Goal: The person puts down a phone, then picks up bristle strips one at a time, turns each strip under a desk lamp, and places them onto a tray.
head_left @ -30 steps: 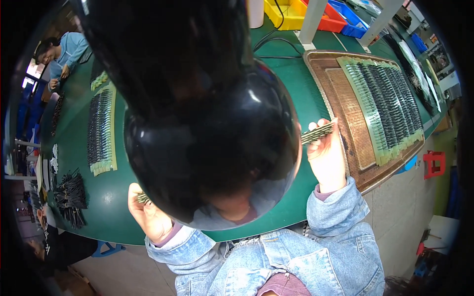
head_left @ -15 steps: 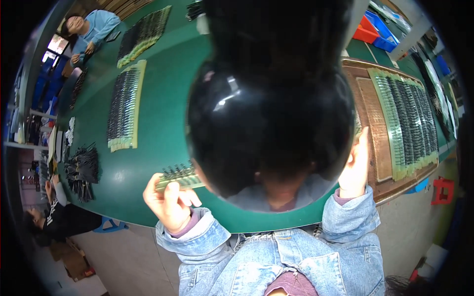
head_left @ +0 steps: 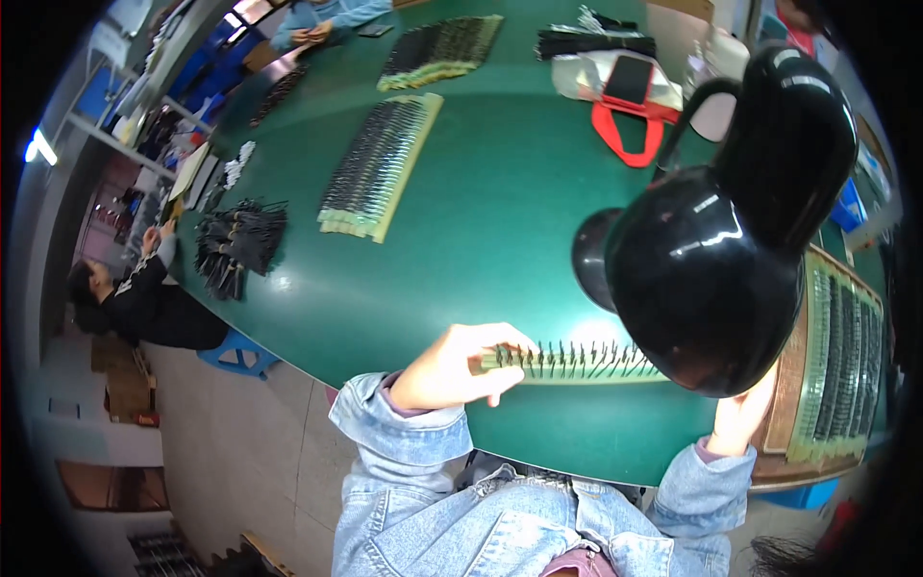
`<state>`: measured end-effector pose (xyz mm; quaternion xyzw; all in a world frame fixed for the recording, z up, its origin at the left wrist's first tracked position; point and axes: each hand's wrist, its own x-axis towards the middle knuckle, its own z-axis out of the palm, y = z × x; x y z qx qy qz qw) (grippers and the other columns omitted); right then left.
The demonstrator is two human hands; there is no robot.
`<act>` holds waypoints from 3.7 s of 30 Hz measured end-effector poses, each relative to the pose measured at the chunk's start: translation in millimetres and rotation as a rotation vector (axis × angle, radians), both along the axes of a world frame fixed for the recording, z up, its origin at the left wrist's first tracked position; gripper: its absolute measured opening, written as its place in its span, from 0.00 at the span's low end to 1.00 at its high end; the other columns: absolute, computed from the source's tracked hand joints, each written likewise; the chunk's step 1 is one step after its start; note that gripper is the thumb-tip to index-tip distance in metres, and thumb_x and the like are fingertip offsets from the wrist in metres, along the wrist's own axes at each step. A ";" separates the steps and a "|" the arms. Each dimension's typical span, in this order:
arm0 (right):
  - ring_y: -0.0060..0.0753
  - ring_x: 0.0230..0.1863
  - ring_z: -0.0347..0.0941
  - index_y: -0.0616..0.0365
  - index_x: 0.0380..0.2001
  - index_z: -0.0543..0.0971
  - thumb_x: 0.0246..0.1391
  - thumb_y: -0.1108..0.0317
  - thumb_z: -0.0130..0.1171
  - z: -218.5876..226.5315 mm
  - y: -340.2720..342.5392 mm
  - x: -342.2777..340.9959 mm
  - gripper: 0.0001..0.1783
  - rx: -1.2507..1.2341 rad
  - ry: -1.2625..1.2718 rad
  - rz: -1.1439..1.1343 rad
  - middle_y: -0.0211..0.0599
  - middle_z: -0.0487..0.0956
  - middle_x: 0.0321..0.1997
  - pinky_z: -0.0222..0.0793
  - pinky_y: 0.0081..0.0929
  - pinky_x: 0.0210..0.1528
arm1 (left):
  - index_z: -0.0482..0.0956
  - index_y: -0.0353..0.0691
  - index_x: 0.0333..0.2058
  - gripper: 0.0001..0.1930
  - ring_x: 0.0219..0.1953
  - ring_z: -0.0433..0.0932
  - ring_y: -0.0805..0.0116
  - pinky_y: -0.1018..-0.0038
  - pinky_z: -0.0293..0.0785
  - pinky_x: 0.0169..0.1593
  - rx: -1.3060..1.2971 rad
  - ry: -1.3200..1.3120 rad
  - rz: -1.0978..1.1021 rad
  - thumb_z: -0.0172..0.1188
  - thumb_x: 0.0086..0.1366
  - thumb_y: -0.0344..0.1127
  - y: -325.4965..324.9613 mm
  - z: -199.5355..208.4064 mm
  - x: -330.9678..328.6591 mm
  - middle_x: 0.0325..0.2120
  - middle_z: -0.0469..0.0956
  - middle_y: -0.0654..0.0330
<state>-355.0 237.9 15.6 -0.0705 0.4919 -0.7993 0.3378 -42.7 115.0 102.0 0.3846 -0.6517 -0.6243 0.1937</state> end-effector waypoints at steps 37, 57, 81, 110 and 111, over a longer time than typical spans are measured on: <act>0.18 0.25 0.65 0.64 0.29 0.70 0.47 0.77 0.48 31.3 -15.2 42.6 0.04 0.119 0.554 0.554 0.29 0.71 0.23 0.62 0.15 0.31 | 0.69 0.40 0.38 0.20 0.38 0.62 0.58 0.65 0.58 0.40 -1.223 -0.890 1.087 0.62 0.44 0.36 -180.6 -97.9 72.8 0.32 0.63 0.55; 0.23 0.34 0.71 0.64 0.35 0.72 0.47 0.72 0.51 56.2 -12.4 41.0 0.10 0.198 0.608 0.717 0.35 0.75 0.31 0.65 0.19 0.37 | 0.73 0.36 0.23 0.05 0.28 0.67 0.62 0.72 0.65 0.32 -1.091 -0.207 0.205 0.58 0.44 0.25 -32.4 -56.4 -15.4 0.22 0.68 0.57; 0.45 0.41 0.61 0.58 0.45 0.64 0.34 0.74 0.60 36.9 138.7 -67.6 0.29 1.178 1.332 -0.325 0.42 0.63 0.36 0.59 0.31 0.43 | 0.75 0.33 0.23 0.02 0.16 0.63 0.80 0.84 0.58 0.20 -0.896 -0.242 0.145 0.56 0.48 0.24 -31.7 -74.3 -13.5 0.15 0.70 0.65; 0.36 0.34 0.65 0.56 0.33 0.72 0.39 0.68 0.57 4.3 137.1 -66.8 0.13 1.089 1.315 -0.419 0.36 0.69 0.27 0.61 0.31 0.37 | 0.75 0.36 0.26 0.04 0.16 0.64 0.78 0.82 0.60 0.20 -0.881 -0.046 0.014 0.56 0.49 0.25 4.8 -61.7 -23.4 0.17 0.70 0.63; 0.37 0.35 0.65 0.56 0.32 0.73 0.40 0.67 0.57 3.3 138.1 -67.8 0.13 1.086 1.321 -0.429 0.36 0.69 0.27 0.61 0.31 0.37 | 0.75 0.35 0.26 0.04 0.15 0.64 0.77 0.81 0.61 0.20 -0.879 -0.053 0.017 0.57 0.48 0.25 5.6 -62.1 -23.2 0.16 0.69 0.62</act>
